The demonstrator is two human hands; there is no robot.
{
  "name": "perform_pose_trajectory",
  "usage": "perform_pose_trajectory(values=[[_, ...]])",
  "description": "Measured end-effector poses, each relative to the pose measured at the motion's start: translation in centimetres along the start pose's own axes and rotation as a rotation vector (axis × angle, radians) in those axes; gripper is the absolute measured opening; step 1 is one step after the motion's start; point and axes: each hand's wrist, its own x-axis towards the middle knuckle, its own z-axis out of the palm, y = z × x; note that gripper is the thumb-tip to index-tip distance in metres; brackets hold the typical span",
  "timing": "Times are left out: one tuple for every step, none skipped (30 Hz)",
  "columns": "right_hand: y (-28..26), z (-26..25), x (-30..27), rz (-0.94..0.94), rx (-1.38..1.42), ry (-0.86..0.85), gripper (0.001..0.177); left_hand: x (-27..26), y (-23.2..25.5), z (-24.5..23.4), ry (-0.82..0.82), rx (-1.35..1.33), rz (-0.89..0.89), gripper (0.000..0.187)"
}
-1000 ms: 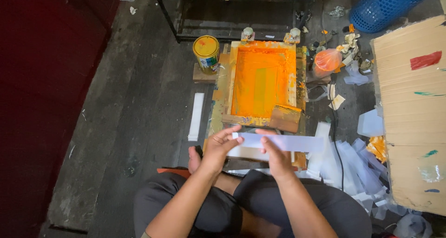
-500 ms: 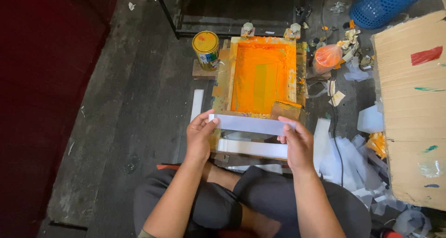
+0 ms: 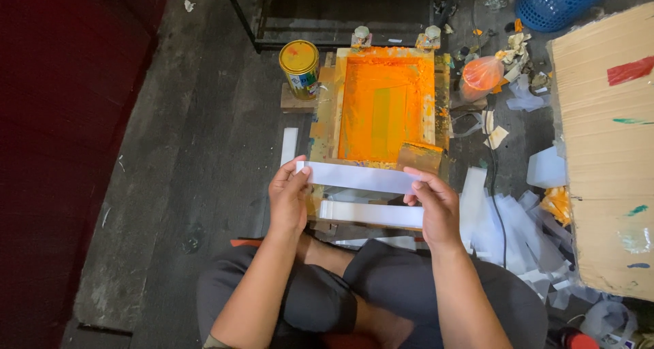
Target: The person sits on the floor and handles a long strip of translucent material, folding and unfolding it. They then use a squeegee to spread orange ink across a screen printing frame, moving the tool back and forth to distribute the ink evenly.
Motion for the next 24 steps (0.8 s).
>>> perform_pose_trajectory(values=[[0.2, 0.0, 0.0, 0.002, 0.0, 0.001, 0.035, 0.3, -0.5, -0.3, 0.0, 0.001, -0.001, 0.037], [0.3, 0.1, 0.0, -0.003, -0.016, 0.017, 0.033, 0.7, -1.1, -0.7, -0.006, -0.054, -0.019, 0.039], [0.5, 0.1, 0.1, -0.008, -0.033, 0.034, 0.031, 1.0, -1.6, -1.0, -0.014, -0.109, -0.037, 0.041], [0.7, 0.2, 0.0, -0.006, -0.033, 0.035, 0.031, 0.7, -1.6, -0.8, -0.014, -0.108, -0.039, 0.041], [0.9, 0.2, -0.1, -0.015, -0.029, 0.039, 0.031, 0.4, -1.6, -0.6, -0.064, -0.188, -0.089, 0.048], [1.1, 0.3, -0.1, -0.023, -0.025, 0.042, 0.03, 0.2, -1.6, -0.4, -0.115, -0.268, -0.14, 0.057], [1.2, 0.5, -0.2, -0.023, -0.025, 0.043, 0.03, -0.3, -1.9, -0.2, -0.115, -0.268, -0.14, 0.057], [1.3, 0.7, -0.2, -0.029, -0.026, 0.041, 0.03, -0.8, -2.2, 0.1, -0.259, -0.232, -0.17, 0.067], [1.5, 0.9, -0.3, -0.034, -0.027, 0.039, 0.029, -1.2, -2.6, 0.3, -0.402, -0.196, -0.2, 0.077], [0.9, 1.5, -0.6, -0.034, -0.026, 0.039, 0.029, -1.9, -2.7, 0.6, -0.402, -0.195, -0.2, 0.077], [0.4, 2.0, -0.9, -0.036, -0.039, 0.019, 0.03, -2.5, -2.9, 1.0, -0.454, -0.084, -0.172, 0.075], [-0.1, 2.5, -1.1, -0.038, -0.051, -0.002, 0.03, -3.1, -3.1, 1.3, -0.506, 0.027, -0.143, 0.074], [0.3, 2.7, -1.4, -0.037, -0.051, -0.003, 0.03, -3.7, -3.5, 1.7, -0.505, 0.027, -0.144, 0.074], [0.8, 2.8, -1.7, -0.014, -0.041, -0.05, 0.03, -4.3, -3.9, 2.1, -0.405, -0.004, -0.164, 0.064], [1.2, 3.0, -2.0, 0.009, -0.031, -0.097, 0.03, -4.8, -4.3, 2.6, -0.305, -0.035, -0.183, 0.054], [1.1, 3.4, -2.3, 0.01, -0.03, -0.097, 0.03, -4.7, -5.0, 2.3, -0.304, -0.035, -0.183, 0.054], [1.1, 3.7, -2.6, 0.019, -0.026, -0.141, 0.029, -4.6, -5.8, 2.1, -0.291, 0.097, -0.239, 0.048], [1.0, 4.1, -2.9, 0.028, -0.021, -0.185, 0.028, -4.4, -6.6, 1.8, -0.276, 0.228, -0.294, 0.041], [1.0, 4.3, -3.0, 0.028, -0.02, -0.184, 0.028, -4.4, -7.7, 1.2, -0.276, 0.229, -0.295, 0.041], [1.0, 4.5, -3.1, 0.02, -0.041, -0.217, 0.028, -4.3, -8.9, 0.6, -0.295, 0.205, -0.259, 0.033], [1.1, 4.7, -3.1, 0.012, -0.062, -0.251, 0.027, -4.3, -10.1, 0.0, -0.313, 0.181, -0.223, 0.024], [0.9, 4.7, -3.1, 0.013, -0.062, -0.251, 0.027, -4.9, -8.6, 0.7, -0.312, 0.181, -0.224, 0.024], [0.7, 4.7, -3.2, -0.001, -0.083, -0.262, 0.027, -5.5, -7.2, 1.4, -0.347, 0.17, -0.196, 0.014], [0.6, 4.7, -3.2, -0.014, -0.104, -0.272, 0.028, -6.1, -5.8, 2.1, -0.382, 0.158, -0.169, 0.013]])
